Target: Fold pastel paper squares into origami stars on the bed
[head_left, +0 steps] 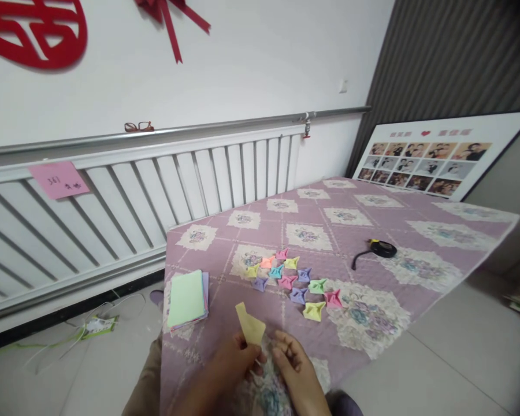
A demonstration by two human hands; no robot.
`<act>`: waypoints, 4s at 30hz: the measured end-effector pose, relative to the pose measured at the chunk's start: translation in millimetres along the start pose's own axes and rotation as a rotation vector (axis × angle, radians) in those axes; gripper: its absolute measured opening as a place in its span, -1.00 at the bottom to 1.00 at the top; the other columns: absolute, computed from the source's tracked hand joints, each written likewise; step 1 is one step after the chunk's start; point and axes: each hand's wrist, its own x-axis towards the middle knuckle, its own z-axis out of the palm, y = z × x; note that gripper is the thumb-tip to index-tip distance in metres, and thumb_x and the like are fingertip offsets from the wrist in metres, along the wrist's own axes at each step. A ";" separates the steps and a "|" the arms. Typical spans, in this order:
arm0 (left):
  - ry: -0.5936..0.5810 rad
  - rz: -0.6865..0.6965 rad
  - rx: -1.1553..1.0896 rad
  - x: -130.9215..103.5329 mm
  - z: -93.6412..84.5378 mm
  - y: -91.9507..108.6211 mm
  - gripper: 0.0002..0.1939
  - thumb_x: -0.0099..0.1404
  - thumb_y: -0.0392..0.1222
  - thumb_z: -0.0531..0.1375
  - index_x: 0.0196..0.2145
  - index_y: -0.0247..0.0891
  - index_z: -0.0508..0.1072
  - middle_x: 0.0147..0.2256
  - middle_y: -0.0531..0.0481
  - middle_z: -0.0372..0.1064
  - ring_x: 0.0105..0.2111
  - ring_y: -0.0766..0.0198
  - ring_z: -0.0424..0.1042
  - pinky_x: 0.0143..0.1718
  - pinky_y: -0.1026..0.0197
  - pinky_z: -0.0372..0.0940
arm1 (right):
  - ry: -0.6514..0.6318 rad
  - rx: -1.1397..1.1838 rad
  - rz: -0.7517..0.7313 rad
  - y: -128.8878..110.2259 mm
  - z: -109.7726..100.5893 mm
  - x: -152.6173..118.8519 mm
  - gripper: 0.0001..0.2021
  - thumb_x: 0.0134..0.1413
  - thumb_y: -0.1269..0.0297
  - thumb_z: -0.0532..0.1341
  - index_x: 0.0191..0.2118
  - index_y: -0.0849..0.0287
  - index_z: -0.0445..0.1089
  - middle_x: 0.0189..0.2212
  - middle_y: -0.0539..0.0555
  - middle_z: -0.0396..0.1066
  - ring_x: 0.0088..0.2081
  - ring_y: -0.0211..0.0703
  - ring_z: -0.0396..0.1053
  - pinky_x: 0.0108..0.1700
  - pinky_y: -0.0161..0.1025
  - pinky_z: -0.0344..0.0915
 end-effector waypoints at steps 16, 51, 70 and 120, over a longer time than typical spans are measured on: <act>-0.069 0.203 0.274 -73.6 -86.8 -0.4 -0.93 0.03 -0.28 0.15 -0.58 -0.20 0.40 -0.64 0.15 0.23 -0.59 0.34 0.12 -0.54 0.31 -0.04 | -0.156 -0.027 0.220 -14.0 87.2 -31.3 -0.58 -0.25 -0.12 0.36 -0.45 0.16 0.39 -0.59 -0.05 0.38 -0.55 -0.25 0.27 -0.46 -0.32 0.18; 0.134 0.245 -0.306 -80.4 -109.3 -8.7 -0.75 0.01 -0.04 0.24 -0.52 -0.23 0.29 -0.65 0.18 0.17 -0.62 0.41 0.09 -0.56 0.31 0.04 | -0.156 -0.094 0.099 -22.1 149.3 -52.8 -0.62 -0.20 -0.03 0.36 -0.37 0.09 0.28 -0.56 -0.11 0.20 -0.55 -0.29 0.17 -0.50 -0.36 0.17; 0.108 0.248 -0.403 -90.0 -94.2 -2.1 -0.72 -0.01 -0.04 0.32 -0.49 -0.28 0.36 -0.59 0.12 0.28 -0.61 0.43 0.20 -0.55 0.34 0.12 | -0.173 -0.623 -0.362 -38.1 123.0 -64.1 -0.86 0.07 0.16 0.20 -0.43 0.06 0.40 -0.46 0.04 0.38 -0.40 -0.14 0.34 -0.34 -0.28 0.25; 0.299 0.508 0.075 -90.3 -88.1 -23.7 -0.90 0.16 -0.19 0.11 -0.45 -0.23 0.38 -0.49 0.08 0.32 -0.45 0.29 0.28 -0.36 0.26 0.19 | -0.122 -0.943 -0.969 -36.4 119.8 -69.8 -0.89 0.13 0.43 0.16 -0.26 0.08 0.38 -0.28 0.04 0.34 -0.21 -0.11 0.27 -0.18 -0.12 0.25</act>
